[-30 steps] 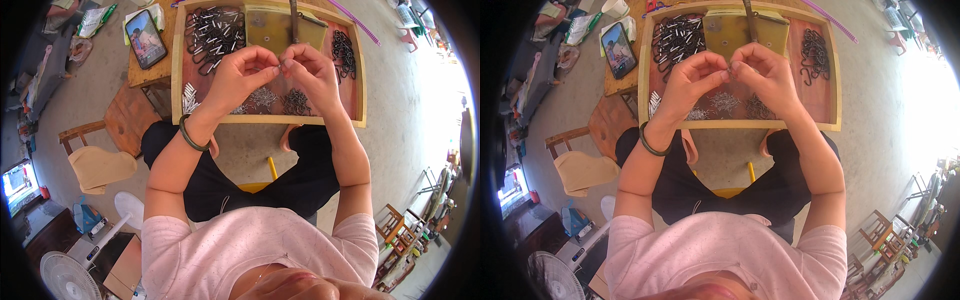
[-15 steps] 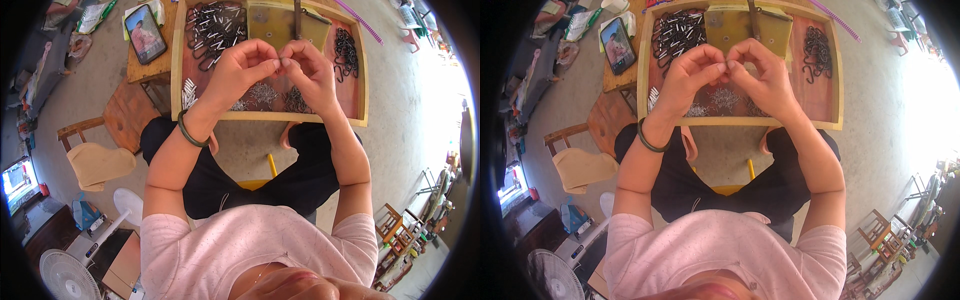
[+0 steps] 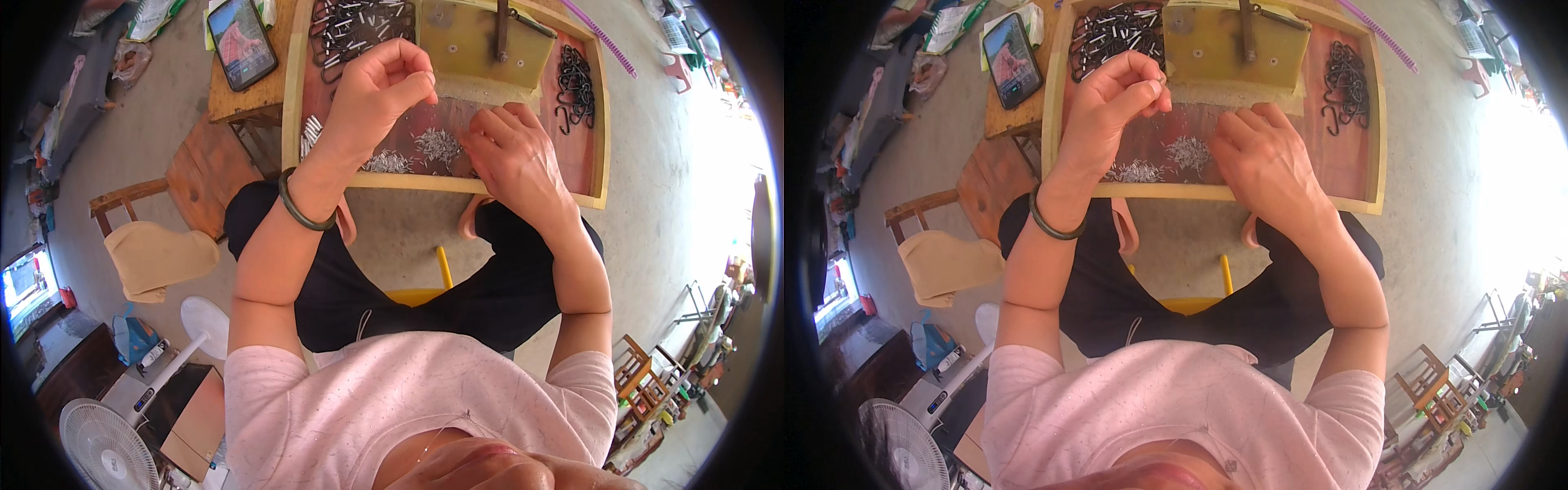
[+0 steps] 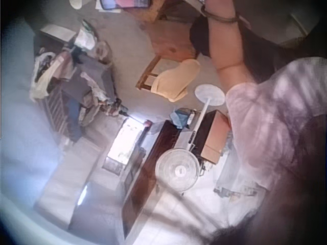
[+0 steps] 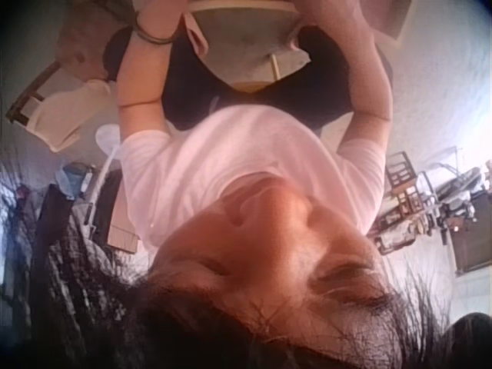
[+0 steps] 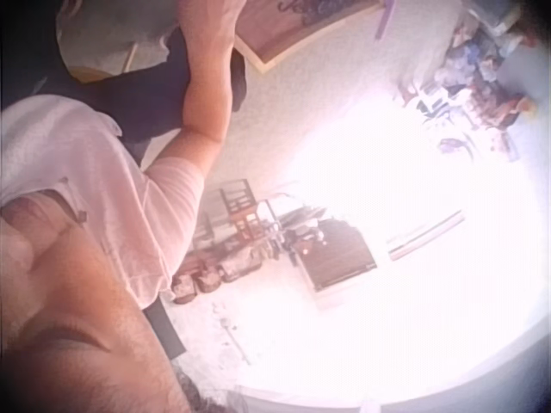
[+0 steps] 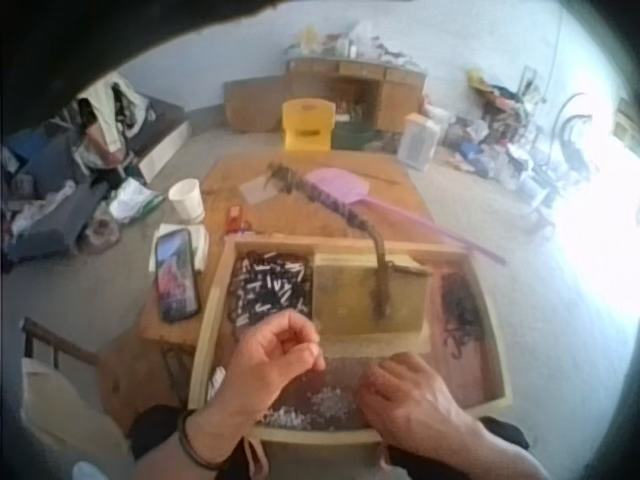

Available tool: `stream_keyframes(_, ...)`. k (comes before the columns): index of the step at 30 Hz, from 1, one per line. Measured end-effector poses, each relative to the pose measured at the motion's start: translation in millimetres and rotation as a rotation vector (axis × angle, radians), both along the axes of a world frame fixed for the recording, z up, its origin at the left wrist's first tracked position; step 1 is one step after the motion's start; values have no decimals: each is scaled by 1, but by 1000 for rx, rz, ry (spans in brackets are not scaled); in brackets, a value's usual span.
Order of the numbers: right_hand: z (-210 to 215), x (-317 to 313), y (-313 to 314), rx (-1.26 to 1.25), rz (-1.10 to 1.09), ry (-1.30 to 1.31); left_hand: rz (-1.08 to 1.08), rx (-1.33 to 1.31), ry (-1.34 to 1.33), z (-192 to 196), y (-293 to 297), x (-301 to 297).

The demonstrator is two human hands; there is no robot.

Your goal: The person picks up small metal pins from a wooden tray and inserts them into a black component using a manual press tool on the table.

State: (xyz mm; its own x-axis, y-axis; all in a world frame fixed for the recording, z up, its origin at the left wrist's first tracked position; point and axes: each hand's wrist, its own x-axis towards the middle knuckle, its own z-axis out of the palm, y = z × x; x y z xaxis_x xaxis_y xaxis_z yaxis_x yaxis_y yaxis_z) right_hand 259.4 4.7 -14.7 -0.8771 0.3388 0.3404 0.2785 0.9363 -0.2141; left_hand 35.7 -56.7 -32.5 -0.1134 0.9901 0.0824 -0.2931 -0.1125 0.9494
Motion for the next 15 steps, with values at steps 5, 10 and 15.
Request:
stream_keyframes(5, -5, 0, 1, 106, 22, -101, -10, -24, 3, 1, -2, 3)
stream_keyframes(10, -1, -7, -1, 155, 40, -160, -17, -21, -4, 0, -1, 2)
stream_keyframes(15, 0, -10, 0, 151, 40, -189, -20, -25, 20, 3, -2, 2)
